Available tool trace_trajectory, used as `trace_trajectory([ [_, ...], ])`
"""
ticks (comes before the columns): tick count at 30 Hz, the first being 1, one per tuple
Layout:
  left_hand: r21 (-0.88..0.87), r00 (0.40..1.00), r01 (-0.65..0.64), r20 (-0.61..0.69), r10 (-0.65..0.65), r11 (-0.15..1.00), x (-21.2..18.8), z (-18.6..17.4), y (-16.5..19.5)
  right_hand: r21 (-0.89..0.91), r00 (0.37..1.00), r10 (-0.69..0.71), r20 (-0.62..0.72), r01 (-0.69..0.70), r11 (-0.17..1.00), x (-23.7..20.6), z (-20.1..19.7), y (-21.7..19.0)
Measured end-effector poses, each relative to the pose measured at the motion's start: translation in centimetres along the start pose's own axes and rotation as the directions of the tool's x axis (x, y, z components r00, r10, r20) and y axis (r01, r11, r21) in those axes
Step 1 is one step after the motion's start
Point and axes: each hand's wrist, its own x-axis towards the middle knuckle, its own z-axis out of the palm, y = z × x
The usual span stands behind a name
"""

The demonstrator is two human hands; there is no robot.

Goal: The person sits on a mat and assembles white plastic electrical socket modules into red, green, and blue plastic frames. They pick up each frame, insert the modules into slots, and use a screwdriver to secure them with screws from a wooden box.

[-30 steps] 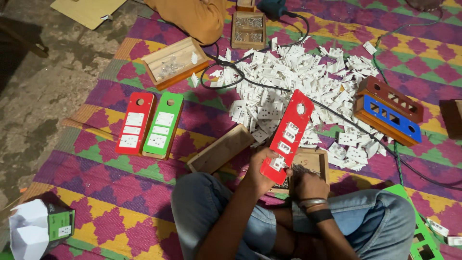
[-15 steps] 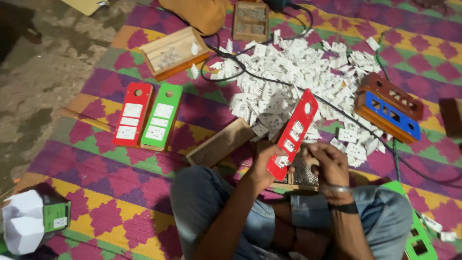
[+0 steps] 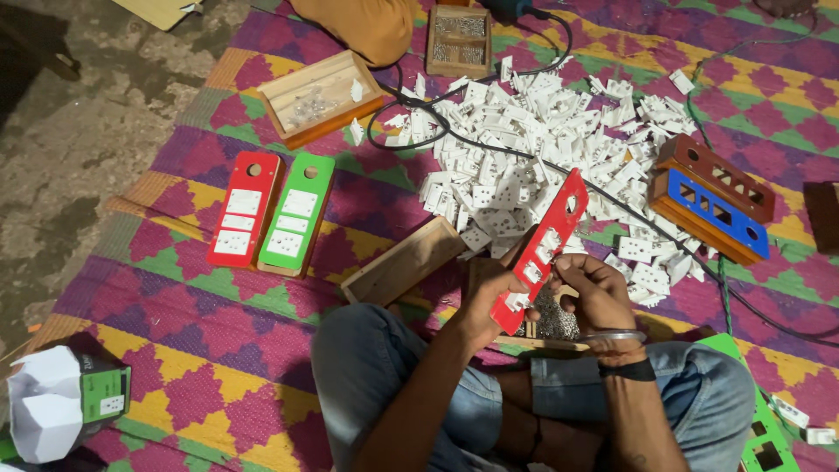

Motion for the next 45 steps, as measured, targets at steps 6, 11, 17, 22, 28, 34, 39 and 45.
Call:
trace_trajectory([
  [6, -0.069, 0.994, 0.086, -0.061, -0.090, 0.994, 0.3, -0.3, -0.4, -0.005, 0.999, 0.025, 0.037, -0.024, 1.000, 0.1, -0.5, -0.2],
  [11, -0.079, 0.993, 0.098, -0.051, -0.102, 0.992, 0.4, -1.0, -0.9, -0.061, 0.999, -0.021, 0.040, 0.023, 0.998, 0.2, -0.6, -0.2],
  [17, -0.138, 0.995, 0.093, -0.021, -0.097, 0.986, 0.6, -1.4, -1.3, -0.116, 0.998, -0.037, 0.041, 0.042, 0.992, 0.4, -0.6, -0.4],
  [22, -0.165, 0.992, 0.110, -0.038, -0.118, 0.980, 0.6, -1.4, -1.2, -0.087, 0.998, -0.035, 0.042, 0.039, 0.995, 0.4, -0.6, -0.5],
  [28, -0.101, 0.997, 0.073, -0.004, -0.074, 0.992, -0.1, 0.1, 0.1, -0.097, 0.996, 0.001, 0.089, 0.008, 0.995, 0.7, -1.3, -0.8],
  [34, 0.026, 0.995, 0.077, -0.058, -0.076, 0.997, -0.4, 0.9, 0.7, -0.209, 0.994, -0.027, 0.110, 0.049, 0.977, 0.8, -1.7, -0.9],
  [39, -0.049, 0.994, 0.089, -0.060, -0.092, 0.995, 0.0, 0.0, -0.1, -0.223, 0.996, -0.066, 0.066, 0.079, 0.972, 0.4, -0.9, -1.0],
  [45, -0.104, 0.993, 0.085, -0.074, -0.093, 0.991, 0.1, 0.0, -0.4, -0.538, 0.904, -0.428, -0.020, 0.351, 0.766, -1.8, 2.3, -1.4],
])
